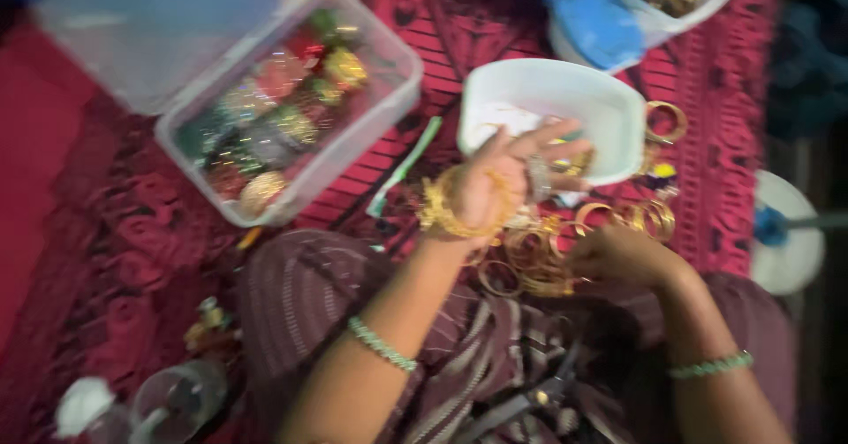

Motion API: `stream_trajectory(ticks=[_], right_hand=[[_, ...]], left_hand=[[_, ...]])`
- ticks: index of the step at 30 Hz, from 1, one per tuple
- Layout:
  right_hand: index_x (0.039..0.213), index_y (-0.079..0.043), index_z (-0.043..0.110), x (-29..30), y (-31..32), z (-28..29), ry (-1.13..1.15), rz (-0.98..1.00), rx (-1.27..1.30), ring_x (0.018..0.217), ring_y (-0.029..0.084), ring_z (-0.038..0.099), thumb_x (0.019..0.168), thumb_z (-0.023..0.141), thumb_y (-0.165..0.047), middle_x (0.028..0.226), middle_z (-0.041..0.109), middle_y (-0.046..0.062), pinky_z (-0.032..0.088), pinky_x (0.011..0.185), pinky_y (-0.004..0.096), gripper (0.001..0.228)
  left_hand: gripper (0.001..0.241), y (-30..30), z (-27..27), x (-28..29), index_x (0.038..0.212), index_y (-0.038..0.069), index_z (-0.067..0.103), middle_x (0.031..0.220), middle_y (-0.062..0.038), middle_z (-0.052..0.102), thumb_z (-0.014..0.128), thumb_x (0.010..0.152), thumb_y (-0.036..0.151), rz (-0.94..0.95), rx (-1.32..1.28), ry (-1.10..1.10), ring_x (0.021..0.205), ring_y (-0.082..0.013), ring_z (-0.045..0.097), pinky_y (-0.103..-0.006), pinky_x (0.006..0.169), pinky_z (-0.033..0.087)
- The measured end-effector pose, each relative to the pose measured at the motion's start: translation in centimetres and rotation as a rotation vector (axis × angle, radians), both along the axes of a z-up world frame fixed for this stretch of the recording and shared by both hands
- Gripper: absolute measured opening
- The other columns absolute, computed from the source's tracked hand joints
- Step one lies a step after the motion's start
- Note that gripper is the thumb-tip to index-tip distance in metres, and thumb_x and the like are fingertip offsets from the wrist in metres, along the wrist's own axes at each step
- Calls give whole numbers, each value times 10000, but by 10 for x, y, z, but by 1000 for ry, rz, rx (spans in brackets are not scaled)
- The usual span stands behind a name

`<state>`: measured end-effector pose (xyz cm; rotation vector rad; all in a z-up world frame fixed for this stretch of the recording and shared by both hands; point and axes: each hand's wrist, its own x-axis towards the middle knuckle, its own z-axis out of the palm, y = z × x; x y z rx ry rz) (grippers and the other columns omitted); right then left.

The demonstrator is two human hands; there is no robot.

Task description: The person sits cross-legged on a bed and sorts through a pile of gold-colored bangles and small jewelry pieces. They pick up items, separate them, and place them into a white plastic container. A small green tube is used to apply a substance to a piece of jewelry before it is set aside.

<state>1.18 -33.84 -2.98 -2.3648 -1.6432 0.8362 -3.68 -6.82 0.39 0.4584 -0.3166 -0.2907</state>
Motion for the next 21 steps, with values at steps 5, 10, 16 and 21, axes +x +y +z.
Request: stream_trajectory(ticks=[5,10,16,21], right_hand=[[1055,-190,823,-5,18,11,250,-634,-292,705,175,772,889,732,-344,875,837,39,619,700,344,244],[1230,-193,758,7,19,54,163,-931,-90,698,143,697,926,717,-313,883,799,56,595,652,347,329],[1276,-85,750,71,24,58,0,-1014,220,731,171,612,987,681,-223,910,763,130,528,677,368,328],[1277,-59,706,112,60,8,-101,-633,308,1039,316,686,842,703,-96,1192,714,168,521,902,408,437]], left_hand=[[729,3,-7,11,1547,-54,420,1472,-227,547,406,1128,542,123,0,-2,1211,-340,670,-423,1143,494],[617,7,-25,26,1502,-62,490,1423,-210,581,413,1123,418,355,95,39,1001,-237,640,-353,909,538],[509,31,-54,49,1250,-77,628,1202,-257,716,401,1109,357,927,95,39,798,-161,624,-264,674,475],[653,44,-53,43,1197,-85,658,1121,-273,724,356,1063,478,813,-20,183,611,-202,622,-289,613,498]])
